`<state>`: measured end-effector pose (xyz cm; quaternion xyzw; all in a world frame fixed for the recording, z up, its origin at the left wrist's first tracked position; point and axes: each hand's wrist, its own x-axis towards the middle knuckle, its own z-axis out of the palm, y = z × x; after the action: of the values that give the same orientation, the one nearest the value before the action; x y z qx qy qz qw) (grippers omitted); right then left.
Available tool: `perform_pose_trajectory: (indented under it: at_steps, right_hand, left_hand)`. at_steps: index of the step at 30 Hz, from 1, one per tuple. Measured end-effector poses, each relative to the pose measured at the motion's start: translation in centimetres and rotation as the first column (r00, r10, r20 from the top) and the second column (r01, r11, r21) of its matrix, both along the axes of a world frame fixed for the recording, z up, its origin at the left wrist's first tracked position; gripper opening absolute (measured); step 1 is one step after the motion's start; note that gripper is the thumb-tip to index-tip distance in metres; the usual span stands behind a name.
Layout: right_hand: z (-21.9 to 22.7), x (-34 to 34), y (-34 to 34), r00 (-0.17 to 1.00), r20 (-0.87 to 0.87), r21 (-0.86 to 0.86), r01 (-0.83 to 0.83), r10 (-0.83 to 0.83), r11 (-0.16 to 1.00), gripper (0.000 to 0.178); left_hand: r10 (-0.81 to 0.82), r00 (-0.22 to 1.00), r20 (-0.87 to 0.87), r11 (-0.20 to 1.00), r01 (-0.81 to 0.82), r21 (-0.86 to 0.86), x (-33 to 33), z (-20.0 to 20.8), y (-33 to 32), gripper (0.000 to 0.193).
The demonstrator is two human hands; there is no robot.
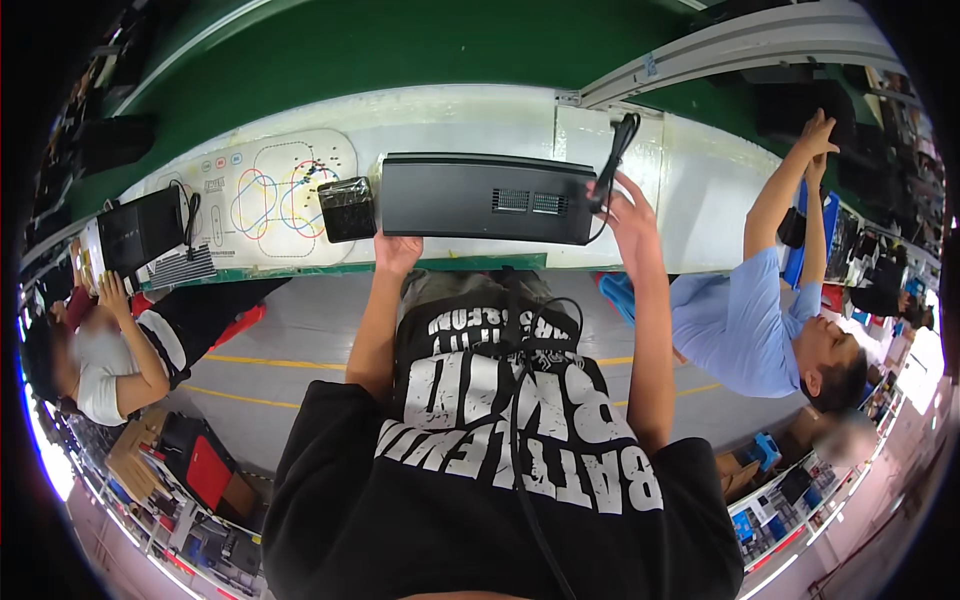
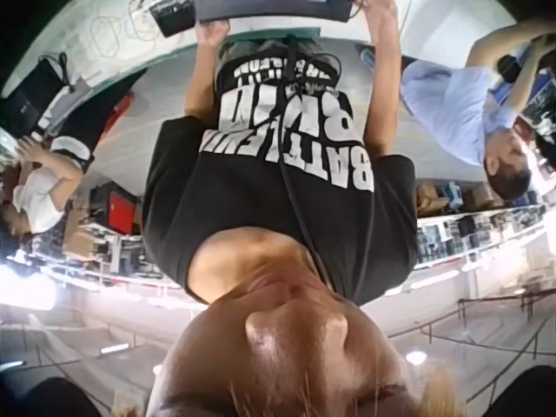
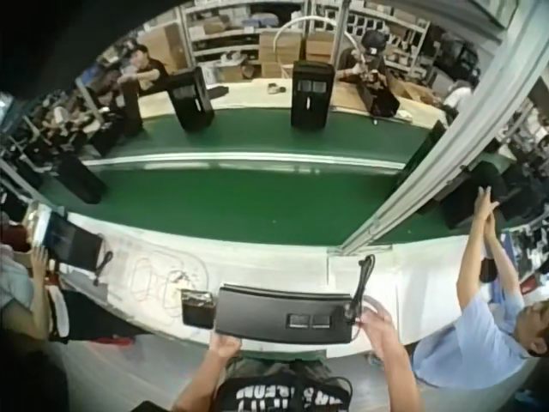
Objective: Assembling electronic casings and components on a factory production line.
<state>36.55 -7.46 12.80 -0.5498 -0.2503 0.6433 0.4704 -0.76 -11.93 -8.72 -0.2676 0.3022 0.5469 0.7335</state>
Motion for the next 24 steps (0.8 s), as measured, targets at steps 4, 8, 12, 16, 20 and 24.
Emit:
perform_pose_trajectory:
  at_steps: [4, 8, 12, 16, 20, 24]
  right_hand:
    - [-2.7, -4.0, 6.6, 0.459, 0.883, 0.037, -0.279, 0.099, 0.960, 0.034]
    - [-5.6, -6.8, 9.9, -0.119, 0.991, -0.116, -0.589, 0.056, 0.800, 0.046]
    - [-10.4, -0.3, 10.3, 0.343, 0.857, -0.162, -0.530, 0.385, 0.832, 0.058]
    - [-4.6, 1.5, 3.2, 0.722, 0.690, 0.014, -0.099, 0.062, 0.995, 0.056]
    - [-6.3, 0.8, -0.5, 0.561, 0.826, 0.106, -0.261, 0.061, 0.959, 0.062]
    - [-6.3, -1.0, 1.8, 0.407, 0.906, -0.019, -0.228, 0.114, 0.973, 0.062]
  left_hand:
    - [0.022, 0.998, 0.063, 0.998, -0.026, 0.056, -0.1, 0.4, -1.4, 0.028]
    - [-0.029, 0.999, 0.037, 1.000, 0.029, 0.000, 0.3, 1.8, -1.1, 0.026]
    - [-0.099, 0.995, -0.011, 0.987, 0.097, -0.131, 1.6, 3.5, 0.4, 0.023]
    - [-0.149, 0.986, -0.069, 0.979, 0.137, -0.153, 0.9, 4.4, -2.0, 0.021]
    - [-0.214, 0.974, -0.072, 0.966, 0.200, -0.164, 1.2, 5.9, -0.9, 0.020]
    - [-0.198, 0.980, -0.033, 0.972, 0.191, -0.136, 1.2, 4.9, -0.6, 0.019]
